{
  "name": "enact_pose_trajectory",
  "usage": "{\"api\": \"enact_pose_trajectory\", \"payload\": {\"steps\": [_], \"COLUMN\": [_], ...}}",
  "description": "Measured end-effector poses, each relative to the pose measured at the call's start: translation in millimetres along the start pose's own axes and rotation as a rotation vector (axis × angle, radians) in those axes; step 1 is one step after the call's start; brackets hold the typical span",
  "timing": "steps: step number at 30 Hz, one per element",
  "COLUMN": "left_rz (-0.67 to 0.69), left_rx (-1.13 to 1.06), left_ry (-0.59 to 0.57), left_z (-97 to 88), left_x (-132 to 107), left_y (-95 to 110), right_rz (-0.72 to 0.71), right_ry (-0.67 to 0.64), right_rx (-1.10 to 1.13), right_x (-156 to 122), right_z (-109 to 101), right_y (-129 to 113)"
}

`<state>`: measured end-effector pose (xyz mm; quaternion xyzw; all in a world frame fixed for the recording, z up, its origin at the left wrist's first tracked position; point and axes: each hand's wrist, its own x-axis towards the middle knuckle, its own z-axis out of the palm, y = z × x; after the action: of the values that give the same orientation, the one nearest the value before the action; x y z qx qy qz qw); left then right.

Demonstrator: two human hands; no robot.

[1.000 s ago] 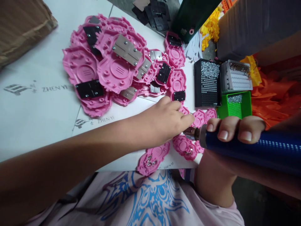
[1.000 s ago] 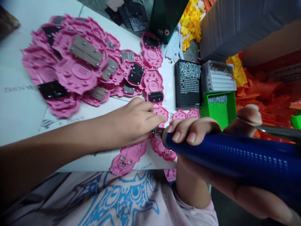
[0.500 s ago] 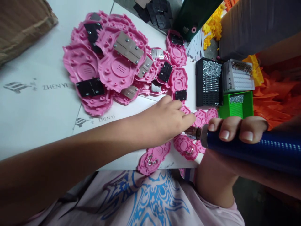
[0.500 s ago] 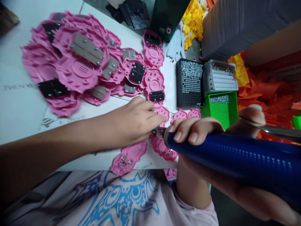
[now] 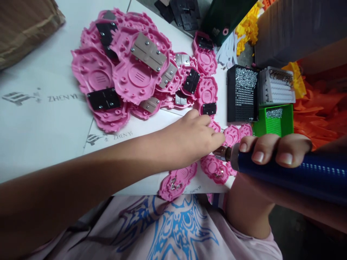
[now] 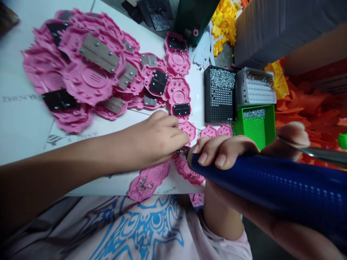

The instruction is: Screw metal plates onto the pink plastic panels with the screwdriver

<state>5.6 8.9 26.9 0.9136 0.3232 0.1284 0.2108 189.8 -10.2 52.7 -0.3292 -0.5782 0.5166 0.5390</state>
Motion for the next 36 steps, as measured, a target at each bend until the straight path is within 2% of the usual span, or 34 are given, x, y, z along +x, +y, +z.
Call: {"api": "enact_pose_trajectory", "payload": {"steps": [8, 14, 18, 22, 27, 29, 32, 36], "left_rz": [-0.008, 0.001, -0.02, -0.028, -0.012, -0.006, -0.02, -0.022], "left_rx": [-0.082, -0.076, -0.073, -0.057, -0.064, -0.068, -0.074, -0.074], "left_ry": [-0.011, -0.002, -0.081, -0.137, -0.072, -0.051, -0.071, -0.075], "left_z": [-2.0, 0.5, -1.5, -3.2, -1.1, -0.8, -1.1, -0.1], "left_x": [-1.9, -1.4, 0.2, 1.2, 0.0, 0.0, 0.7, 0.5], "left_y": [-1.9, -2.8, -1.9, -1.4, -2.1, -2.1, -1.6, -1.5], "right_rz": [-0.056, -0.083, -0.089, -0.09, -0.072, -0.043, -0.021, -0.057], "right_ry": [-0.01, 0.083, 0.157, 0.124, 0.138, 0.094, 0.033, 0.043], "right_rx": [0.05, -0.024, -0.073, -0.072, -0.081, -0.075, -0.046, -0.01], "right_x": [-0.7, -1.3, -2.6, -1.9, -0.5, -0.8, -2.6, -5.8], "right_z": [-5.8, -5.8, -0.9, 1.2, -0.2, -1.5, -3.9, -4.7], "right_y": [-4.0, -7.2, -7.4, -8.5, -9.0, -7.8, -4.8, -2.4]}}
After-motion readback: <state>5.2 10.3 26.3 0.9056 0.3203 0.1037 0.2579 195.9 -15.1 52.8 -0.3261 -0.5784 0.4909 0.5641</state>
